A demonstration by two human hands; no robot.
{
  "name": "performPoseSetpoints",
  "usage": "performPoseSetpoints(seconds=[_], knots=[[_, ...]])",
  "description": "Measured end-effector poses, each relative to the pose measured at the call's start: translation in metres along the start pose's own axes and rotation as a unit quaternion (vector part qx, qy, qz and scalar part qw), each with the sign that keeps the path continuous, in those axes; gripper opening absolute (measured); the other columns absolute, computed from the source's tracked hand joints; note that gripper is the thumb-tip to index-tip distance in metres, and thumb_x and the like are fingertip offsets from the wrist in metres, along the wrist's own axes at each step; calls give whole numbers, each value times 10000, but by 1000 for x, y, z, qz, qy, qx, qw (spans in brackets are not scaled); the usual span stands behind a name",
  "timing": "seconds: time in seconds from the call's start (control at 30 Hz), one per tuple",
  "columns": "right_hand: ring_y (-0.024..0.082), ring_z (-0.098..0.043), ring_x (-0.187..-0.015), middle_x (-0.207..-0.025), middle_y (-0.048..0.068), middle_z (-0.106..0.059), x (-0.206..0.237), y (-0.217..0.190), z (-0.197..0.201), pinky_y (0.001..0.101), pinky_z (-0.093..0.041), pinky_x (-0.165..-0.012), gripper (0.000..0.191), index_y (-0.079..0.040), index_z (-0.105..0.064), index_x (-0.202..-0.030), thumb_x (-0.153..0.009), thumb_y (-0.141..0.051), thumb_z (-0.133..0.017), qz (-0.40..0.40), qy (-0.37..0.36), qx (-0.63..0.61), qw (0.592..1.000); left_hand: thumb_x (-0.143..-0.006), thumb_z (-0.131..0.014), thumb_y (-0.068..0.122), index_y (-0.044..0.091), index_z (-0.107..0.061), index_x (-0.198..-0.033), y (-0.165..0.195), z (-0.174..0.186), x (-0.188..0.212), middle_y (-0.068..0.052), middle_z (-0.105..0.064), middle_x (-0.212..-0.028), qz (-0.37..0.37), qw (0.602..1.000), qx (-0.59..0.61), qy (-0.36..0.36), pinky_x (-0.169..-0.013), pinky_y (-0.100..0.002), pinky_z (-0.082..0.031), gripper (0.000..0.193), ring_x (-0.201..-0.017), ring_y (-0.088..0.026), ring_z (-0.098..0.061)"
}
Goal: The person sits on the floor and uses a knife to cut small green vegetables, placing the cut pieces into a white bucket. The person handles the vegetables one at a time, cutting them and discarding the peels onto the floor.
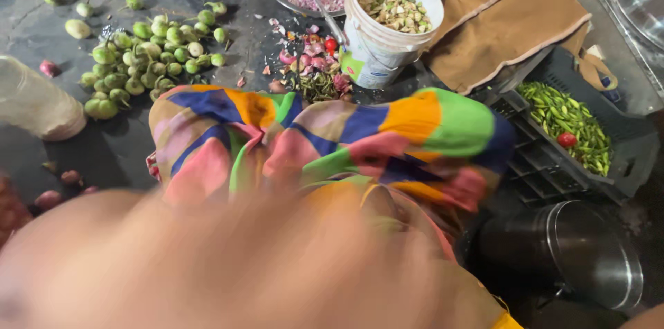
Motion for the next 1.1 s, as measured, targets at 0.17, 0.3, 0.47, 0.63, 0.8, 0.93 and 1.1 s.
performPoseSetpoints(seconds=[0.17,0.3,0.47,0.63,0.8,0.93,1.1], knots=[[282,-700,-1006,-1207,169,-685,7,-56,27,391,-545,-838,463,-33,-685,-1271,-901,-292,-785,40,-9,5,999,-845,-641,170,95,-727,-931,-170,-129,58,-134,-726,-844,281,951,-118,-47,-507,-481,-540,143,-705,-345,-714],[274,-716,-971,-1190,163,-693,1,-132,32,387,-553,-800,458,-38,-695,-1265,-898,-300,-775,111,-35,-13,993,-854,-715,261,79,-760,-1039,-229,-278,171,-159,-733,-1041,461,825,-42,-323,-748,-511,-587,264,-953,-335,-731],[288,-726,-958,-1193,154,-703,-7,-233,0,401,-559,-836,454,-107,-732,-1251,-863,-337,-788,243,-110,94,959,-892,-696,395,92,-755,-1125,-166,-389,268,-144,-716,-1199,518,712,107,-463,-888,-490,-573,387,-1113,-323,-697],[376,-673,-1105,-1177,174,-715,-44,-297,-77,445,-534,-972,319,-68,-719,-1175,-920,-261,-724,381,-193,30,904,-898,-689,379,96,-762,-1127,-143,-386,305,-136,-723,-1200,511,646,138,-549,-889,-479,-575,371,-1114,-316,-700],[320,-642,-1190,-1194,143,-705,-33,-314,-242,743,-194,-1118,355,-120,-713,-1225,-898,-260,-712,319,-273,179,890,-905,-682,364,100,-768,-1129,-136,-382,296,-128,-729,-1201,496,648,143,-560,-891,-468,-577,357,-1115,-309,-704],[403,-635,-1067,-1120,230,-665,42,-335,-344,473,-481,-966,408,-60,-700,-1190,-815,-217,-721,416,-355,21,837,-910,-676,351,103,-774,-1130,-139,-399,282,-122,-735,-1202,472,677,134,-548,-892,-459,-579,346,-1116,-303,-707],[389,-649,-1036,-1081,218,-672,59,-355,-372,487,-481,-975,364,-68,-709,-1141,-823,-242,-713,413,-362,22,835,-917,-669,335,107,-780,-1132,-156,-422,265,-115,-742,-1202,425,754,91,-493,-894,-447,-581,333,-1117,-296,-710]])
Point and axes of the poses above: each hand's wrist, its own x-axis away from the middle knuckle, its own z-axis out of the back of the hand, y = z × x, the point moved 3 cm from there along -x, towards the middle knuckle
